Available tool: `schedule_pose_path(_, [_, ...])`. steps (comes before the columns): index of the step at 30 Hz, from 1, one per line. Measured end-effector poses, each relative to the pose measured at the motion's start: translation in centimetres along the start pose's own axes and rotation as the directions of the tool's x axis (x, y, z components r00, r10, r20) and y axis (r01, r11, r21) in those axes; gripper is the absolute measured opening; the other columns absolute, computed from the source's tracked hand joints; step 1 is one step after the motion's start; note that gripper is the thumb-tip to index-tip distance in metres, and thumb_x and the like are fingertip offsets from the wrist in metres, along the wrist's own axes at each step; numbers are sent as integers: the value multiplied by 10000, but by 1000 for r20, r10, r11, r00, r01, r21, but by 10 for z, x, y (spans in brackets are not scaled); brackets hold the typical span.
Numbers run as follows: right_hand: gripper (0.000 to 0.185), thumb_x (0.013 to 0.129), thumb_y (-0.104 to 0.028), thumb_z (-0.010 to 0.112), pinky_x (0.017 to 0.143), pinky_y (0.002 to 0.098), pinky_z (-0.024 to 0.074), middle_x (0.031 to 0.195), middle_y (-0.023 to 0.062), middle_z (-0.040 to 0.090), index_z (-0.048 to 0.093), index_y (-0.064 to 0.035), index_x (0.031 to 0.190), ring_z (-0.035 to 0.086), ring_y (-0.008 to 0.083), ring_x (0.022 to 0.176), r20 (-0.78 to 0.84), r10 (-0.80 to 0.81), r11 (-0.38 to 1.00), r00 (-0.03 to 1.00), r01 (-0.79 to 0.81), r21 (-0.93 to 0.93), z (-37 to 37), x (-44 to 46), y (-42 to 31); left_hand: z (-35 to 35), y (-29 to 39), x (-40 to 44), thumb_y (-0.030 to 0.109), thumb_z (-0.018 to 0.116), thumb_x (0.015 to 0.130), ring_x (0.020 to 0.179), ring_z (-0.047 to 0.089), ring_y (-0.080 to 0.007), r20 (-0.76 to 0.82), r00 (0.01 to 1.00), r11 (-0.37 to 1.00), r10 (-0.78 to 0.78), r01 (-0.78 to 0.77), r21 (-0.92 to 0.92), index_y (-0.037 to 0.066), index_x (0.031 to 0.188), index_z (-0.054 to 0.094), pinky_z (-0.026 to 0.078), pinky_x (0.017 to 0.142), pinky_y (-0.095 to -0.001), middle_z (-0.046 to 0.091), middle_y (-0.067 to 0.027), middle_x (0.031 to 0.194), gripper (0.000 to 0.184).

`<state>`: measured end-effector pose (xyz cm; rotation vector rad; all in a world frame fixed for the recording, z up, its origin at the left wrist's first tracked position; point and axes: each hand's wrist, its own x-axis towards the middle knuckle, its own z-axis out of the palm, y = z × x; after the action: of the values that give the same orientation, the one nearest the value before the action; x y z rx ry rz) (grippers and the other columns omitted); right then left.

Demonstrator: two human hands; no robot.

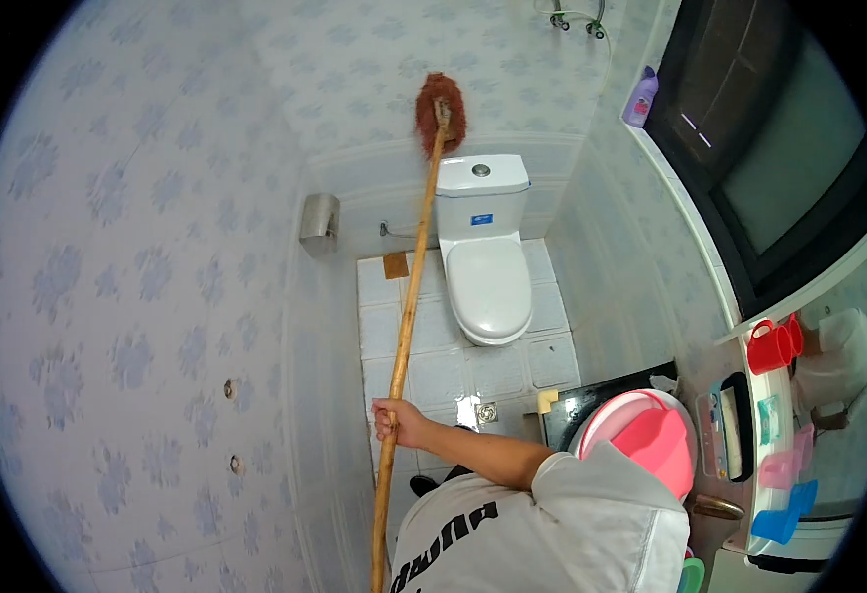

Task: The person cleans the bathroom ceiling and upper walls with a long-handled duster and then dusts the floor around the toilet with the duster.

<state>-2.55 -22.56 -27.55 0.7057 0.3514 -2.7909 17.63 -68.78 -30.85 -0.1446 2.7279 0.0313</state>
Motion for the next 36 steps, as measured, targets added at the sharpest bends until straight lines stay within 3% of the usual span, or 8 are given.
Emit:
schedule_pose_path(9, [175, 893, -237, 548, 543, 317, 368, 504, -9, 366, 506, -101, 790, 387, 151, 468, -60, -186, 977, 981, 191, 95, -30, -34, -74, -13, 9, 12, 429, 590, 786, 658, 617, -374, 19, 999, 999, 46, -46, 0, 84, 747, 626, 482, 617, -447, 649, -157, 690, 349])
schedule_pose_path(14, [161, 872, -210, 578, 496, 319, 349, 506, -7, 393, 500, -97, 788, 386, 154, 444, -65, -290, 946, 955, 296, 133, -47, -44, -115, -10, 17, 71, 441, 626, 779, 775, 613, -434, 77, 849, 851, 522, -525, 24, 47, 911, 637, 490, 679, -483, 645, -231, 817, 416])
schedule_pose_path(15, [158, 871, -208, 578, 494, 316, 348, 509, -8, 392, 500, -94, 794, 383, 154, 443, -87, -322, 931, 943, 332, 153, -50, -46, -122, -68, 73, 49, 454, 626, 787, 757, 619, -422, 142, 963, 968, 228, -208, -141, 65, 921, 627, 492, 657, -483, 644, -220, 795, 412])
schedule_pose_path(18, [153, 864, -205, 578, 489, 301, 350, 530, -14, 397, 499, -86, 809, 375, 144, 442, -117, -387, 901, 915, 402, 161, -63, -48, -143, -101, 117, 41, 444, 620, 794, 729, 619, -418, 28, 964, 959, 265, -260, -115, 65, 849, 622, 489, 637, -490, 645, -203, 760, 383])
schedule_pose_path(22, [176, 870, -230, 568, 468, 270, 331, 540, -32, 382, 510, -88, 785, 361, 117, 449, -194, -469, 846, 862, 501, 181, -85, -49, -171, -110, 147, 51, 432, 602, 807, 723, 616, -429, 6, 954, 946, 300, -297, -127, 66, 783, 608, 483, 634, -507, 645, -196, 739, 367])
schedule_pose_path(24, [177, 870, -229, 568, 458, 262, 325, 540, -36, 378, 509, -88, 781, 357, 111, 448, -233, -498, 817, 835, 542, 197, -88, -51, -183, -114, 163, 54, 431, 594, 810, 731, 609, -447, -100, 967, 972, 235, -236, -6, 67, 750, 605, 483, 639, -507, 646, -205, 739, 370])
schedule_pose_path(27, [156, 860, -214, 563, 462, 272, 340, 545, -31, 394, 493, -87, 801, 357, 108, 440, -276, -501, 792, 820, 563, 237, -86, -52, -189, -135, 173, 54, 442, 600, 802, 740, 607, -450, -49, 956, 957, 288, -289, -9, 69, 759, 612, 489, 627, -485, 642, -229, 778, 376])
schedule_pose_path(36, [162, 850, -204, 578, 442, 276, 326, 512, -37, 375, 492, -111, 749, 351, 114, 416, -146, -441, 850, 885, 465, 247, -54, -52, -141, -122, 167, 54, 456, 624, 791, 714, 622, -399, -67, 961, 963, 267, -264, 48, 59, 771, 604, 499, 644, -458, 658, -206, 777, 398])
